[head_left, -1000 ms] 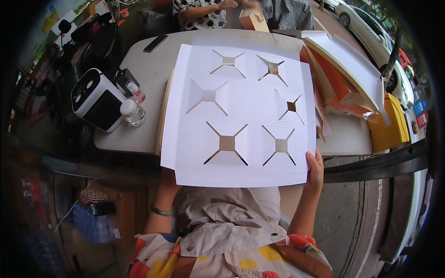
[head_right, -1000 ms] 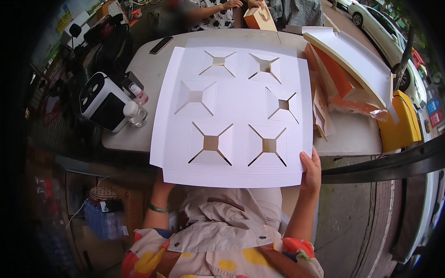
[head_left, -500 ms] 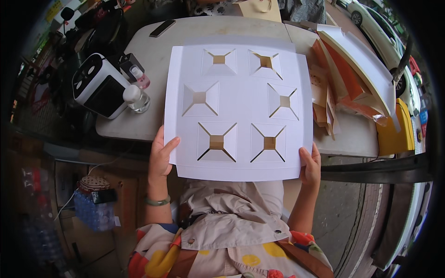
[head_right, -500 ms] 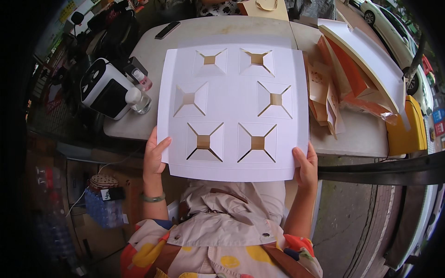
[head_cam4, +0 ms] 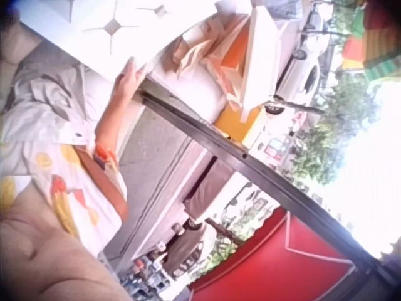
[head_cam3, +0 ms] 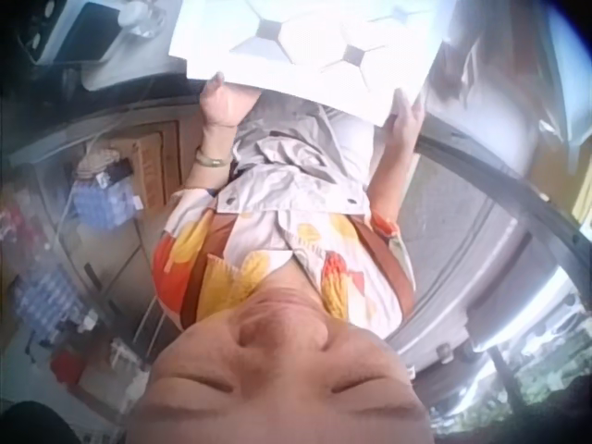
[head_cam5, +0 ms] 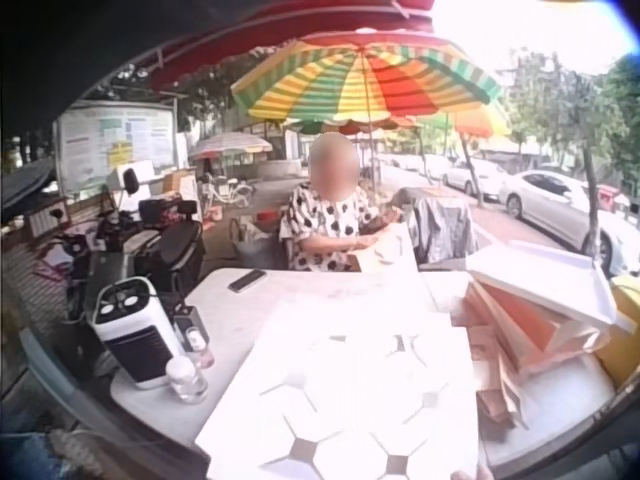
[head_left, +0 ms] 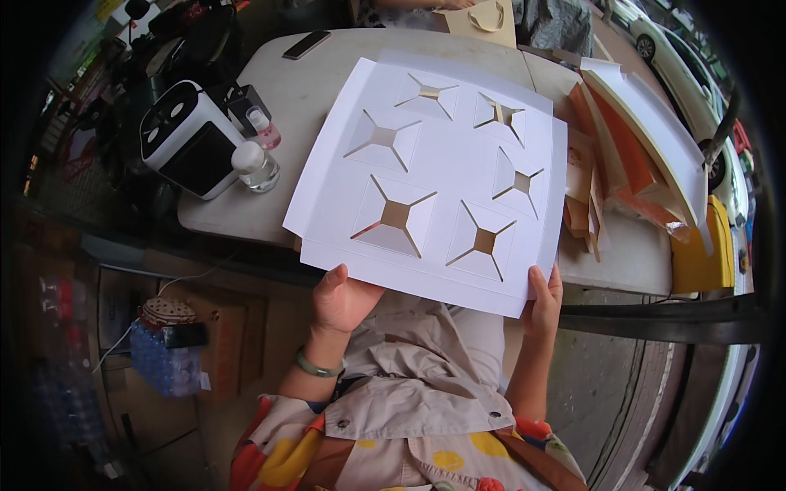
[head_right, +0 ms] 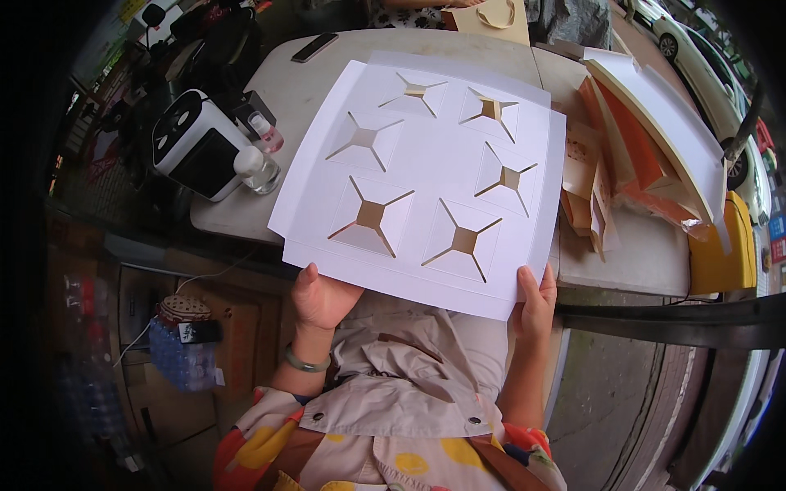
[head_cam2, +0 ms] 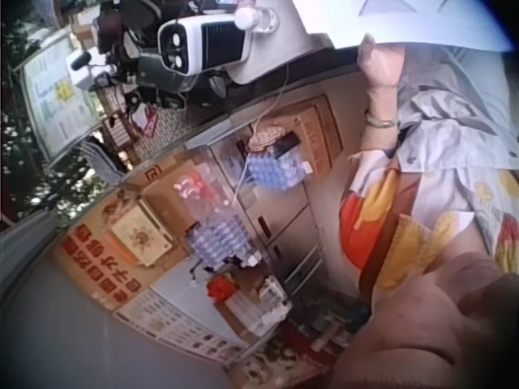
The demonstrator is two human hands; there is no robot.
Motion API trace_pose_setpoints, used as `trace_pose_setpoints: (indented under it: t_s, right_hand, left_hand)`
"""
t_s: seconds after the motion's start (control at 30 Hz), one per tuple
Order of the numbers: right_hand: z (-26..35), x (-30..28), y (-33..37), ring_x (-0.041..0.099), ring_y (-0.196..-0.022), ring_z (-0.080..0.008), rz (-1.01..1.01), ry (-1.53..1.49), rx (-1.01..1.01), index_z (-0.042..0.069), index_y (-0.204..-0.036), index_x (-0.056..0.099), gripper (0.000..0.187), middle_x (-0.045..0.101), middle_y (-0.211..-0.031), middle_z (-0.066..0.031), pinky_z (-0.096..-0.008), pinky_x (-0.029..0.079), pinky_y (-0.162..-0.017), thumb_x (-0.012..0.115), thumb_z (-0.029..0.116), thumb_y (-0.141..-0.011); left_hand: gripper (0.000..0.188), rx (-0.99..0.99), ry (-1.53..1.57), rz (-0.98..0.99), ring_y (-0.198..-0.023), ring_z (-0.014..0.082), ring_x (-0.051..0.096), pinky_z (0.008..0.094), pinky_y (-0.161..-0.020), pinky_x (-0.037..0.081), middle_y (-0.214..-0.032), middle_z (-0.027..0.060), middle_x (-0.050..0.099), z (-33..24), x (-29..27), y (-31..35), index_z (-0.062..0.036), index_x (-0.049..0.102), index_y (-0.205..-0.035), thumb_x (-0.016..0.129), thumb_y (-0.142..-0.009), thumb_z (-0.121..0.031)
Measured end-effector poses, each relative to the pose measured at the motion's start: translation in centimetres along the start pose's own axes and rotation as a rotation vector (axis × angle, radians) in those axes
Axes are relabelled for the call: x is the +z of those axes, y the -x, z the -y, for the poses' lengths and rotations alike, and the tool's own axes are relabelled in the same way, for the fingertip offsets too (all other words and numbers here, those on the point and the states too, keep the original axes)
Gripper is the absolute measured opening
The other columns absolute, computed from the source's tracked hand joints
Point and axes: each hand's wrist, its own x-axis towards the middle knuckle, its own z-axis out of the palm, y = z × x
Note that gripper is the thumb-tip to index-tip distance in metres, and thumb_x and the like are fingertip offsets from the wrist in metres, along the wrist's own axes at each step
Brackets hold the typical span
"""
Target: The person assembles a wooden box by fitting a white paper sheet into its base. They then fold a white cardboard insert with six star-shaped cutouts into a 3D structure and place it inside the box. The person handles the box and insert by hand without using tools.
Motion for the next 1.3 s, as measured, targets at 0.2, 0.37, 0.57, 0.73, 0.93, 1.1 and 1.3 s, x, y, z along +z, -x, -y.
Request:
trace_pose_setpoints:
  t_s: [0.2, 0.37, 0.57, 0.73, 0.93, 1.1, 1.3]
  right_hand:
    - [-0.6, -0.2, 0.5, 0.061, -0.097, -0.0144, -0.049, 0.075, -0.015, -0.003, -0.122, 0.051, 0.034, 0.063, -0.111, -0.0105, -0.0272, 0.048, -0.086, 0.059, 0.006, -0.09]
    - [-0.4, -0.8, 0.9, 0.058, -0.101, -0.0149, -0.042, 0.128, 0.052, -0.004, -0.123, 0.05, 0.035, 0.06, -0.115, -0.0119, -0.0282, 0.048, -0.087, 0.06, 0.006, -0.09]
    - [3.3, 2.0, 1.3, 0.054, -0.111, -0.027, -0.201, 1.152, -0.368, 0.0, -0.127, 0.049, 0.048, 0.049, -0.129, -0.0175, -0.0348, 0.048, -0.09, 0.067, 0.001, -0.082]
    - [5.0, 7.2, 2.3, 0.05, -0.118, -0.036, 0.238, 1.333, -0.757, 0.004, -0.133, 0.045, 0.066, 0.044, -0.136, -0.0165, -0.0406, 0.045, -0.095, 0.077, 0.012, -0.076]
    - [2.3, 12.1, 3.2, 0.045, -0.117, -0.0333, 0.724, 1.341, -0.612, 0.004, -0.137, 0.04, 0.096, 0.049, -0.128, -0.0136, -0.0437, 0.035, -0.097, 0.087, 0.023, -0.055]
    - [1.2, 12.0, 3.4, 0.05, -0.103, -0.0288, 0.705, 1.374, -0.688, 0.002, -0.127, 0.049, 0.081, 0.053, -0.111, -0.0113, -0.0418, 0.036, -0.085, 0.081, 0.014, -0.054]
    - [-0.2, 11.4, 4.4, 0.054, -0.091, -0.0214, 0.642, 1.331, -0.85, 0.008, -0.106, 0.061, 0.041, 0.057, -0.102, -0.005, -0.0395, 0.037, -0.08, 0.068, 0.007, -0.066]
  left_hand:
    - [0.073, 0.032, 0.017, -0.108, -0.125, 0.0311, 0.044, 0.0447, -0.108, 0.031, -0.133, 0.0151, 0.046, 0.9, 1.7, -0.1, -0.001, 0.035, -0.138, 0.068, -0.079, -0.027]
    - [0.062, 0.014, 0.023, -0.162, -0.122, 0.031, 0.047, 0.0437, -0.105, 0.035, -0.131, 0.0154, 0.049, 1.1, 2.3, 0.2, -0.0015, 0.039, -0.136, 0.062, -0.082, -0.021]
    - [0.052, -0.071, -0.022, -0.219, -0.121, 0.0267, 0.048, 0.0434, -0.101, 0.039, -0.129, 0.0141, 0.052, 2.1, 0.8, 1.2, -0.0018, 0.04, -0.135, 0.054, -0.088, -0.02]
    - [0.052, -0.2, -0.078, -0.192, -0.124, 0.0265, 0.047, 0.044, -0.101, 0.04, -0.133, 0.013, 0.05, 3.4, 0.9, 2.1, -0.0009, 0.038, -0.137, 0.05, -0.092, -0.026]
    - [0.051, -0.296, -0.051, -0.116, -0.125, 0.0259, 0.047, 0.0445, -0.102, 0.04, -0.136, 0.0116, 0.048, 4.3, 1.4, 2.9, -0.0033, 0.037, -0.139, 0.046, -0.095, -0.028]
    - [0.05, -0.282, -0.083, -0.14, -0.124, 0.0247, 0.047, 0.0435, -0.103, 0.039, -0.135, 0.0108, 0.049, 5.0, 0.4, 3.5, -0.0036, 0.037, -0.139, 0.045, -0.096, -0.029]
    - [0.044, -0.259, -0.011, -0.1, -0.118, 0.0204, 0.05, 0.0409, -0.103, 0.039, -0.13, 0.0088, 0.051, 5.0, 0.7, 3.4, -0.0038, 0.04, -0.136, 0.046, -0.097, -0.021]
